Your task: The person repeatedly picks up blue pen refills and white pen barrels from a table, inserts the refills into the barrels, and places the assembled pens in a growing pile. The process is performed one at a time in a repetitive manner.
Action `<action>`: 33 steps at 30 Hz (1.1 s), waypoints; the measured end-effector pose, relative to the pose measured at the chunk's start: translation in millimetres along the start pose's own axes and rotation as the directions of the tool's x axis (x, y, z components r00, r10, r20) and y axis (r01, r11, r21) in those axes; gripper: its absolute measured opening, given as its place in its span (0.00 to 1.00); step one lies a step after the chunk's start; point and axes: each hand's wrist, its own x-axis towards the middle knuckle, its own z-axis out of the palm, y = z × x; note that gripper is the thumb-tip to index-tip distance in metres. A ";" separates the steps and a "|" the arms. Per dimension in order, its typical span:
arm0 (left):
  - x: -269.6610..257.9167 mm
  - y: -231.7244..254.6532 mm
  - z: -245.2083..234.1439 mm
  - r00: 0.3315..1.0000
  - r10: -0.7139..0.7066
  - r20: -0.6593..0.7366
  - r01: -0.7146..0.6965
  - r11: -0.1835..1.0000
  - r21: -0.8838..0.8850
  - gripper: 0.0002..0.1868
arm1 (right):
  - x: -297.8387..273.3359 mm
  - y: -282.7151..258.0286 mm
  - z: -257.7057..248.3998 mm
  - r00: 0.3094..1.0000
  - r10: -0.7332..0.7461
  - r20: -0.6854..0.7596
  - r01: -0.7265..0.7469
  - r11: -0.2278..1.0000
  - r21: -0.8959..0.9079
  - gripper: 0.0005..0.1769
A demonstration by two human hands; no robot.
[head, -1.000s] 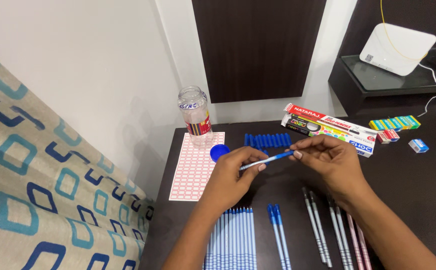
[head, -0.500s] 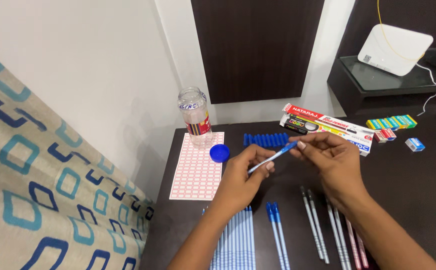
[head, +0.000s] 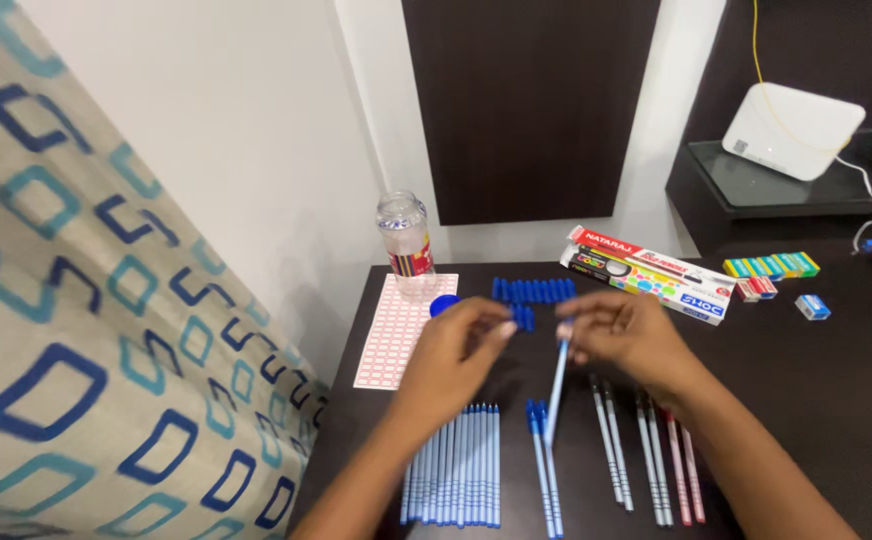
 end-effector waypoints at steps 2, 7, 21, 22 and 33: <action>-12.7 -1.1 -23.6 0.998 -0.056 -0.031 0.060 0.988 0.140 0.12 | -0.5 -0.9 5.7 0.994 0.058 0.088 -0.046 0.990 -0.130 0.18; -56.2 -11.7 -68.5 0.963 -0.247 -0.106 0.269 0.884 0.383 0.11 | -4.9 -0.6 13.9 0.970 0.156 0.187 -0.082 0.933 -0.351 0.18; -81.9 -54.1 -74.8 0.915 -0.404 0.024 0.382 0.881 0.279 0.13 | -18.3 -10.8 24.0 0.952 0.238 0.191 -0.070 0.781 -0.621 0.18; -82.3 -54.4 -74.1 0.905 -0.424 0.024 0.398 0.866 0.303 0.13 | -18.9 -10.8 23.8 0.953 0.236 0.191 -0.069 0.781 -0.621 0.18; -81.7 -60.5 -77.8 0.922 -0.387 0.024 0.362 0.881 0.306 0.08 | -14.0 -7.9 22.7 0.964 0.200 0.173 -0.061 0.805 -0.590 0.16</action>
